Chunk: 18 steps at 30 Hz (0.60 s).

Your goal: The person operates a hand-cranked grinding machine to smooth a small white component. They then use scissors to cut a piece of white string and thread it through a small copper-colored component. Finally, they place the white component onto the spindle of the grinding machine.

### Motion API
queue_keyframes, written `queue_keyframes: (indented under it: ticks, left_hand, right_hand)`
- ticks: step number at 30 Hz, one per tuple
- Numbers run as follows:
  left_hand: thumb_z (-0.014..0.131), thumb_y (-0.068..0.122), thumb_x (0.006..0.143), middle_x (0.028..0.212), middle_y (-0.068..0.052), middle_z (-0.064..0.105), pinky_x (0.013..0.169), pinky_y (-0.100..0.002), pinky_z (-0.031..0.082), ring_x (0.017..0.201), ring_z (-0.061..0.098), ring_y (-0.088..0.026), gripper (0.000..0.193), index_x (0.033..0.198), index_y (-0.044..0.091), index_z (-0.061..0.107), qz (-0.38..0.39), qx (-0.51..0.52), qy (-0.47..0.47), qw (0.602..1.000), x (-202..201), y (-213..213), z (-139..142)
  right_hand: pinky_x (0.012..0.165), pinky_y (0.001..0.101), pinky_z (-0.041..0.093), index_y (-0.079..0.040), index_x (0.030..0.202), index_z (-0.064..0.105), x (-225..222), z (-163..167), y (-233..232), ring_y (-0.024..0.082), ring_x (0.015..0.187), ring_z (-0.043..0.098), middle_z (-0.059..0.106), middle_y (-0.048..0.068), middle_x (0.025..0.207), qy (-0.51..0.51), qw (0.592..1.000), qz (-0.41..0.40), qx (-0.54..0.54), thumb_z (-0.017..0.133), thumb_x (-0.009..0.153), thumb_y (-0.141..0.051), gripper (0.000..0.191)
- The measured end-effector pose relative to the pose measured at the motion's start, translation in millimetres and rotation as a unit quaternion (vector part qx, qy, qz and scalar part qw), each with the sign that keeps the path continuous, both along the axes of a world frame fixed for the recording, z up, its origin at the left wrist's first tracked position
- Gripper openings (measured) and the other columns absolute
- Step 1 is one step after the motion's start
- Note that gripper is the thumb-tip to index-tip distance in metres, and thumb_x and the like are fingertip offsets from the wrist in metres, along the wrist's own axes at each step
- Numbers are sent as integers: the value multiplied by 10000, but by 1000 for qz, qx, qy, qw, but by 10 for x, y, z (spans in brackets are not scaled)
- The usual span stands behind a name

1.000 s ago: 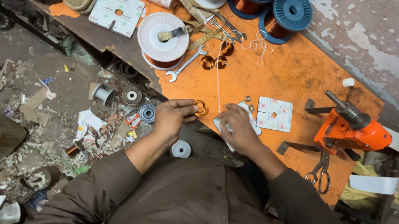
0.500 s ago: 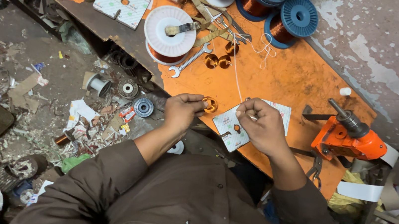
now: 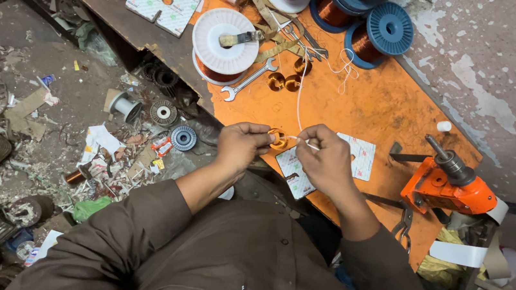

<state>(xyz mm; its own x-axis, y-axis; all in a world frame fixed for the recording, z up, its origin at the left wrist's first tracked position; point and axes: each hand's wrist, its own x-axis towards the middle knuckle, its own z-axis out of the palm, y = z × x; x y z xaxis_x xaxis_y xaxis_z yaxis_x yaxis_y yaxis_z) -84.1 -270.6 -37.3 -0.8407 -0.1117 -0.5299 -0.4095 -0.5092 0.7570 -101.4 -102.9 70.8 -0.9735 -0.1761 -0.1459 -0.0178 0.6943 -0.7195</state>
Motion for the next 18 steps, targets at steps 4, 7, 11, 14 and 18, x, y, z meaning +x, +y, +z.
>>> queue_keyframes:
  ticks: [4, 7, 11, 14, 18]
  left_hand:
    - [807, 17, 810, 876, -120, 767, 621, -237, 577, 690, 713, -147, 239, 1009, -88, 725, -1, 5, -1, 1000, -5, 13, 19]
    - [793, 3, 810, 886, -125, 762, 628, -242, 588, 694, 719, -149, 231, 1007, -93, 721, -3, 14, 4, 1000, -3, 1, 30]
    - [782, -5, 811, 897, -137, 765, 630, -253, 595, 694, 726, -158, 222, 1000, -103, 718, -18, 9, 6, 1000, -16, -15, 22]
    - [775, 3, 820, 878, -149, 759, 616, -258, 594, 675, 724, -175, 204, 989, -98, 719, -36, 0, 3, 999, -56, -9, -9]
    - [763, -7, 802, 856, -145, 751, 605, -280, 613, 665, 736, -185, 191, 962, -91, 701, -44, 18, 19, 999, -151, 21, -58]
  right_hand:
    - [585, 300, 516, -58, 988, 685, 36, -197, -12, 179, 665, 626, 643, 73, 806, 171, 980, 93, 36, 747, 912, -153, 137]
    - [657, 359, 531, -80, 994, 688, 76, -341, -27, 221, 672, 667, 694, 80, 903, 226, 962, 140, 61, 743, 910, -176, 139]
    - [750, 448, 510, -91, 990, 728, 120, -440, -35, 264, 638, 654, 665, 91, 811, 219, 958, 144, 120, 748, 904, -191, 133]
    - [694, 402, 537, -100, 1073, 733, 130, -438, -10, 278, 735, 664, 658, 101, 873, 147, 978, 128, 80, 724, 947, -192, 156]
    - [714, 404, 532, -82, 1170, 728, 128, -417, 29, 291, 762, 658, 635, 112, 876, 158, 970, 168, 75, 709, 847, -115, 325]
